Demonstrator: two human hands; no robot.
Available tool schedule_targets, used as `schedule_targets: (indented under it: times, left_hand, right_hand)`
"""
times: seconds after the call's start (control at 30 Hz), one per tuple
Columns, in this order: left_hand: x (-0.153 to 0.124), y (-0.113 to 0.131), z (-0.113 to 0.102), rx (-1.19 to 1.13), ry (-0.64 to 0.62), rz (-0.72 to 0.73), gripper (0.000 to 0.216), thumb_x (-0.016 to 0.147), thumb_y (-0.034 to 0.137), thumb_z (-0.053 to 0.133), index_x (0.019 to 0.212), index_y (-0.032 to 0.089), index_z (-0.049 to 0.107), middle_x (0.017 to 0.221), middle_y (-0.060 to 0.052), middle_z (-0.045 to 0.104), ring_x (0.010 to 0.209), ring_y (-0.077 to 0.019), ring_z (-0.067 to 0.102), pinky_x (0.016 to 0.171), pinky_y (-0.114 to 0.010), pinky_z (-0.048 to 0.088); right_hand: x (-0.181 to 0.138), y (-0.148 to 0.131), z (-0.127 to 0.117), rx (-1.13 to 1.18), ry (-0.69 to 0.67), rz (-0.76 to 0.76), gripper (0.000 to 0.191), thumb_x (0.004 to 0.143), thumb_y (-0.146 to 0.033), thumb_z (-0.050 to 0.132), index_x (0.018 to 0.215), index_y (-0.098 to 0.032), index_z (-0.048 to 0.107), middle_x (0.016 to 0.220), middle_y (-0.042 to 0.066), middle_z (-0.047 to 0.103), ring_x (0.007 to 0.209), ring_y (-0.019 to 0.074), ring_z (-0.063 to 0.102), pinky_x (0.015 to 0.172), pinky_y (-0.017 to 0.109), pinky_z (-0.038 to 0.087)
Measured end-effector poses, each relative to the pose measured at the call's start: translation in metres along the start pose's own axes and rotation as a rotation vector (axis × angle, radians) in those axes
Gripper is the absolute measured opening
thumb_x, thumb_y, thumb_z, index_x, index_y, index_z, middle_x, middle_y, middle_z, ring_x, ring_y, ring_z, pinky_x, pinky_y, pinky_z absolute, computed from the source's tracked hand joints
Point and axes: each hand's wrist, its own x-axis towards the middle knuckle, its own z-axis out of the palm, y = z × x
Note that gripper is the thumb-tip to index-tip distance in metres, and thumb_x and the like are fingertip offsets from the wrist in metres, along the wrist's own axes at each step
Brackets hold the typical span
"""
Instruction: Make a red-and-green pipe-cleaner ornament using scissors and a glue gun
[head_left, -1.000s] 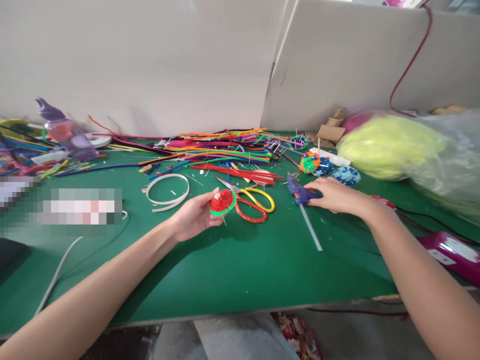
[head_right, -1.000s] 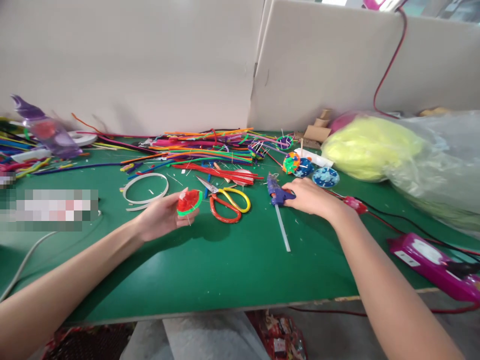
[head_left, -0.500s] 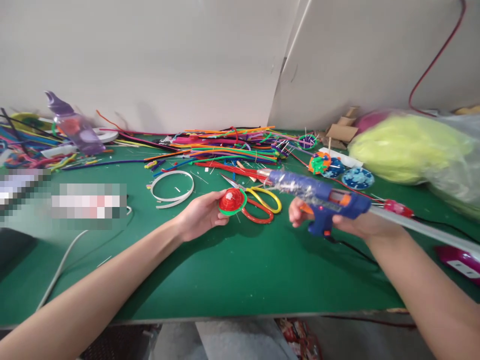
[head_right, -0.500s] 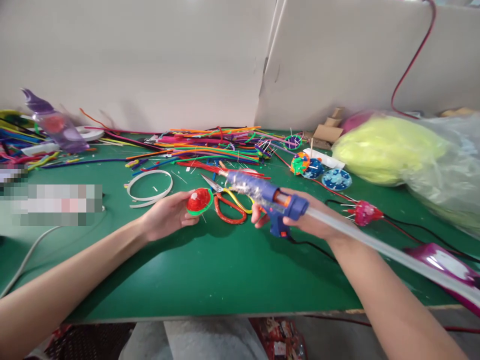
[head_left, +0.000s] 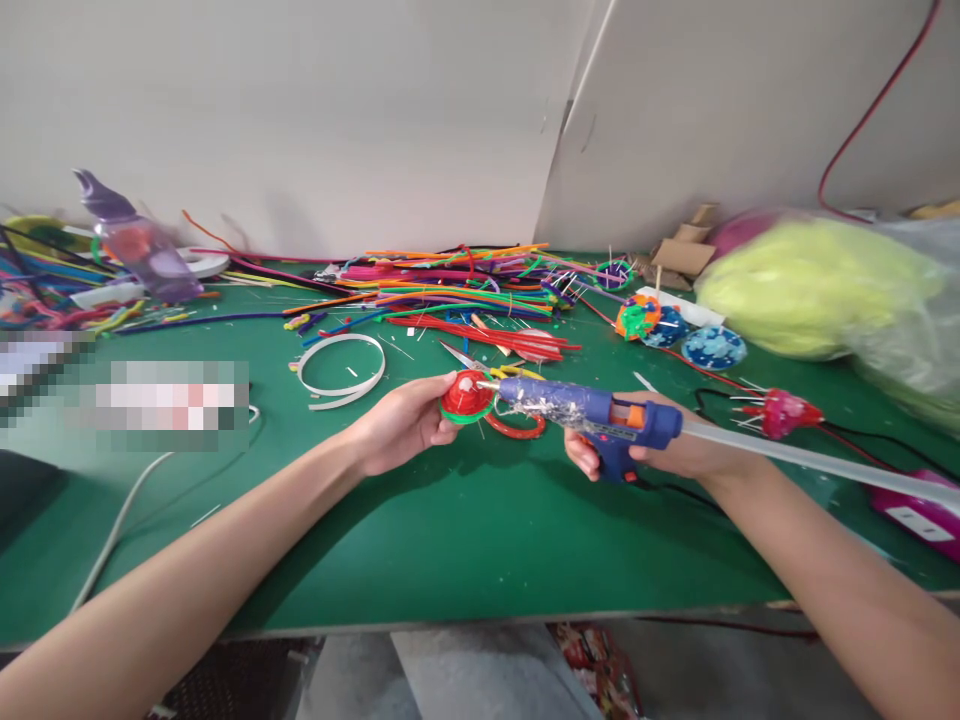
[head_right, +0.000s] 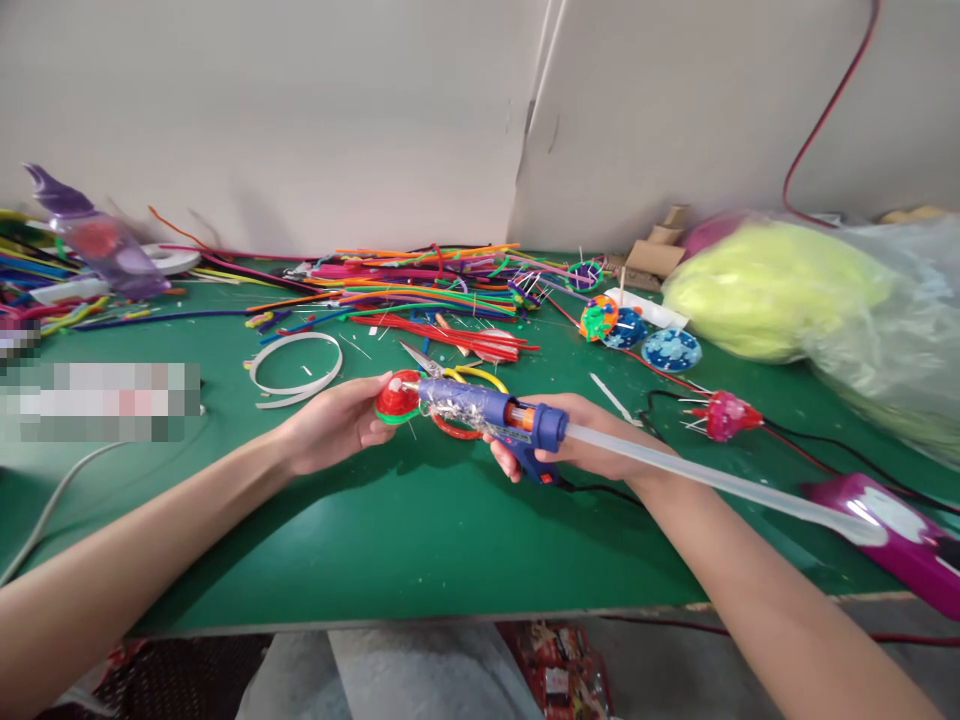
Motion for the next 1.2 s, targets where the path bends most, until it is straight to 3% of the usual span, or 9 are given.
schedule_targets:
  times: [0.23, 0.37, 0.47, 0.6, 0.87, 1.2]
  left_hand:
    - [0.000, -0.002, -0.001, 0.007, -0.026, -0.014, 0.014, 0.089, 0.021, 0.057, 0.080, 0.010, 0.062, 0.067, -0.001, 0.053, 0.050, -0.0057, 0.043, 0.044, -0.015, 0.038]
    - [0.001, -0.003, -0.002, 0.015, -0.060, -0.021, 0.017, 0.089, 0.022, 0.057, 0.078, 0.010, 0.062, 0.064, -0.001, 0.052, 0.049, -0.0061, 0.044, 0.043, -0.015, 0.039]
    - [0.000, -0.003, -0.002, 0.010, -0.077, -0.027, 0.017, 0.090, 0.022, 0.056, 0.080, 0.009, 0.063, 0.064, -0.002, 0.053, 0.049, -0.0064, 0.045, 0.043, -0.014, 0.040]
    - [0.000, -0.002, -0.001, -0.016, -0.071, -0.042, 0.017, 0.091, 0.020, 0.054, 0.081, 0.009, 0.063, 0.064, -0.002, 0.054, 0.048, -0.0064, 0.046, 0.043, -0.014, 0.041]
    - [-0.001, 0.000, 0.000, 0.009, -0.042, -0.058, 0.023, 0.095, 0.018, 0.045, 0.081, 0.008, 0.061, 0.063, -0.001, 0.051, 0.047, -0.0056, 0.044, 0.042, -0.014, 0.039]
    - [0.000, 0.000, -0.002, 0.019, -0.073, -0.012, 0.019, 0.092, 0.018, 0.051, 0.076, 0.010, 0.059, 0.061, 0.001, 0.049, 0.046, -0.0055, 0.041, 0.041, -0.014, 0.037]
  right_hand:
    - [0.005, 0.001, 0.001, -0.007, -0.009, -0.023, 0.042, 0.072, -0.048, 0.076, 0.093, -0.014, 0.066, 0.077, 0.006, 0.062, 0.068, 0.0172, 0.058, 0.060, 0.029, 0.043]
    - [0.004, 0.002, 0.003, -0.012, 0.078, 0.076, 0.044, 0.068, -0.050, 0.078, 0.093, -0.015, 0.067, 0.076, 0.006, 0.064, 0.069, 0.0180, 0.059, 0.055, 0.027, 0.044]
    - [0.004, 0.001, 0.004, -0.060, 0.117, 0.132, 0.036, 0.068, -0.043, 0.079, 0.090, -0.016, 0.069, 0.076, 0.006, 0.065, 0.069, 0.0173, 0.060, 0.054, 0.025, 0.044]
    - [0.004, -0.001, 0.003, -0.122, 0.107, 0.138, 0.025, 0.072, -0.036, 0.077, 0.083, -0.015, 0.070, 0.077, 0.006, 0.067, 0.072, 0.0173, 0.062, 0.062, 0.027, 0.048]
    - [0.003, -0.002, -0.001, -0.216, 0.136, 0.126, 0.041, 0.064, -0.038, 0.083, 0.099, -0.019, 0.074, 0.100, 0.007, 0.073, 0.091, 0.0232, 0.067, 0.080, 0.031, 0.053]
    - [-0.002, -0.001, -0.007, -0.289, 0.213, 0.082, 0.038, 0.063, -0.037, 0.083, 0.097, -0.022, 0.075, 0.106, 0.008, 0.072, 0.096, 0.0271, 0.067, 0.081, 0.035, 0.055]
